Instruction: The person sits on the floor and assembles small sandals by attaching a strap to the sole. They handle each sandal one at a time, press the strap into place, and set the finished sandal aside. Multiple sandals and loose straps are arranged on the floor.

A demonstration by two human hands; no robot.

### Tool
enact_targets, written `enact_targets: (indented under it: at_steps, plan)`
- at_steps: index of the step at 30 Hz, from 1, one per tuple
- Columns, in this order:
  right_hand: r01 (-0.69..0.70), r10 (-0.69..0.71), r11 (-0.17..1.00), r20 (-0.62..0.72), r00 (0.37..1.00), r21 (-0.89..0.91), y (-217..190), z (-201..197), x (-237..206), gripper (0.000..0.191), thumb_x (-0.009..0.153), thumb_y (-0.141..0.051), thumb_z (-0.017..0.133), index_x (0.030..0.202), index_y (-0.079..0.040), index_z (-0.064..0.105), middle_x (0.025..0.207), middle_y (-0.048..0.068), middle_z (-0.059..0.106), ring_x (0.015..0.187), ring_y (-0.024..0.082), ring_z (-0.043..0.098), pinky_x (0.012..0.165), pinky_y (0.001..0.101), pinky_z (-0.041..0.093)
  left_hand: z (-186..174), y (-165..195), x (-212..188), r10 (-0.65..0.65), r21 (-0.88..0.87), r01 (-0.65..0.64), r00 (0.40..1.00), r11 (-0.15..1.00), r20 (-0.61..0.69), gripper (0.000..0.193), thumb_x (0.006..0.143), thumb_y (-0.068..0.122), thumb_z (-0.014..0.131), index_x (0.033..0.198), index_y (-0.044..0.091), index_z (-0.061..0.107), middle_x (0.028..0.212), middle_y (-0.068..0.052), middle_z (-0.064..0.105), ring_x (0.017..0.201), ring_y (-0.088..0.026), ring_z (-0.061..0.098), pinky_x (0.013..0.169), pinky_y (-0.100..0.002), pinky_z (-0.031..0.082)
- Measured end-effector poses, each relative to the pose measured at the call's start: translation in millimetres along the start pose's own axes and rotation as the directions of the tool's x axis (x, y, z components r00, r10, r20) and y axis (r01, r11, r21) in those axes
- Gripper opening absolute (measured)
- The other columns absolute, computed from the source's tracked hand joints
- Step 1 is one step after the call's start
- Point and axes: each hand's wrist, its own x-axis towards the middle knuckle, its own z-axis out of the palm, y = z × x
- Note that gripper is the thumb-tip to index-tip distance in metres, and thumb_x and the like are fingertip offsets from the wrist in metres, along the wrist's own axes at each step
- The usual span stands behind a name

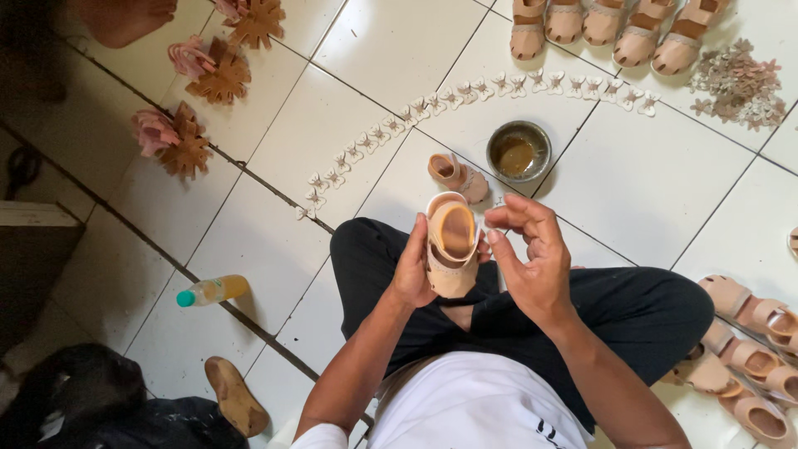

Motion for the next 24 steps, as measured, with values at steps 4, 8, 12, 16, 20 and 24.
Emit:
enact_targets:
  at_steps: [4, 8, 12, 16, 20, 24]
  plan:
    - [-0.044, 0.022, 0.974, 0.104, 0.994, 0.222, -3.7, -6.4, -5.3, 0.055, 0.100, 0.002, 0.065, 0.148, 0.000, 0.038, 0.131, 0.017, 0.067, 0.113, 0.019, 0.069, 0.102, 0.0338, 0.059, -3.6, -1.2, -1.1, 0.081, 0.015, -0.080, 0.995, 0.997, -0.064, 0.073, 0.112, 0.059, 0.020, 0.147, 0.001, 0.050, 0.134, -0.017, 0.065, 0.122, -0.027, 0.065, 0.109, -0.042, 0.053]
    - [0.011, -0.034, 0.981, 0.117, 0.993, 0.193, -10.4, -2.1, -5.8, 0.069, 0.093, 0.002, 0.074, 0.150, 0.000, 0.035, 0.131, 0.019, 0.065, 0.112, 0.021, 0.069, 0.101, 0.0352, 0.058, -6.5, -3.0, -2.3, 0.100, 0.069, -0.093, 0.989, 0.993, -0.110, 0.069, 0.112, 0.055, 0.022, 0.148, 0.002, 0.048, 0.138, -0.016, 0.062, 0.127, -0.025, 0.063, 0.111, -0.042, 0.051]
    - [-0.003, 0.001, 1.000, 0.068, 0.998, 0.030, -18.4, 4.8, -2.8, 0.072, 0.089, 0.002, 0.077, 0.148, 0.001, 0.036, 0.127, 0.019, 0.068, 0.107, 0.020, 0.071, 0.095, 0.0342, 0.061, -3.4, -5.3, -1.6, 0.144, 0.119, -0.133, 0.986, 0.984, -0.089, 0.071, 0.113, 0.056, 0.021, 0.151, 0.001, 0.045, 0.139, -0.017, 0.061, 0.128, -0.025, 0.062, 0.110, -0.042, 0.051]
    - [-0.031, 0.035, 0.982, 0.019, 0.999, -0.185, -19.3, 5.1, 0.6, 0.072, 0.086, 0.003, 0.076, 0.147, 0.002, 0.036, 0.123, 0.020, 0.071, 0.103, 0.022, 0.074, 0.089, 0.0334, 0.062, 2.7, -7.4, 2.8, 0.204, 0.271, -0.154, 0.965, 0.950, -0.167, 0.065, 0.110, 0.054, 0.025, 0.154, 0.008, 0.035, 0.146, -0.013, 0.052, 0.133, -0.023, 0.054, 0.113, -0.041, 0.047]
    - [-0.048, 0.034, 0.953, -0.053, 0.998, -0.300, -7.6, 8.7, 6.5, 0.059, 0.093, 0.002, 0.072, 0.143, -0.003, 0.042, 0.114, 0.016, 0.078, 0.102, 0.023, 0.079, 0.087, 0.0326, 0.065, 3.9, -5.6, 7.1, 0.349, 0.580, -0.241, 0.933, 0.778, -0.081, 0.063, 0.112, 0.053, 0.029, 0.155, 0.008, 0.034, 0.147, -0.013, 0.048, 0.138, -0.022, 0.050, 0.117, -0.040, 0.042]
    - [-0.141, 0.134, 0.925, -0.047, 0.990, -0.354, 4.6, 6.2, 8.8, 0.053, 0.093, -0.003, 0.074, 0.140, -0.006, 0.048, 0.110, 0.014, 0.082, 0.096, 0.022, 0.082, 0.084, 0.0336, 0.065, 3.1, -10.5, 10.3, 0.352, 0.661, -0.170, 0.924, 0.731, -0.151, 0.061, 0.111, 0.053, 0.030, 0.153, 0.008, 0.037, 0.142, -0.013, 0.051, 0.132, -0.021, 0.053, 0.112, -0.038, 0.046]
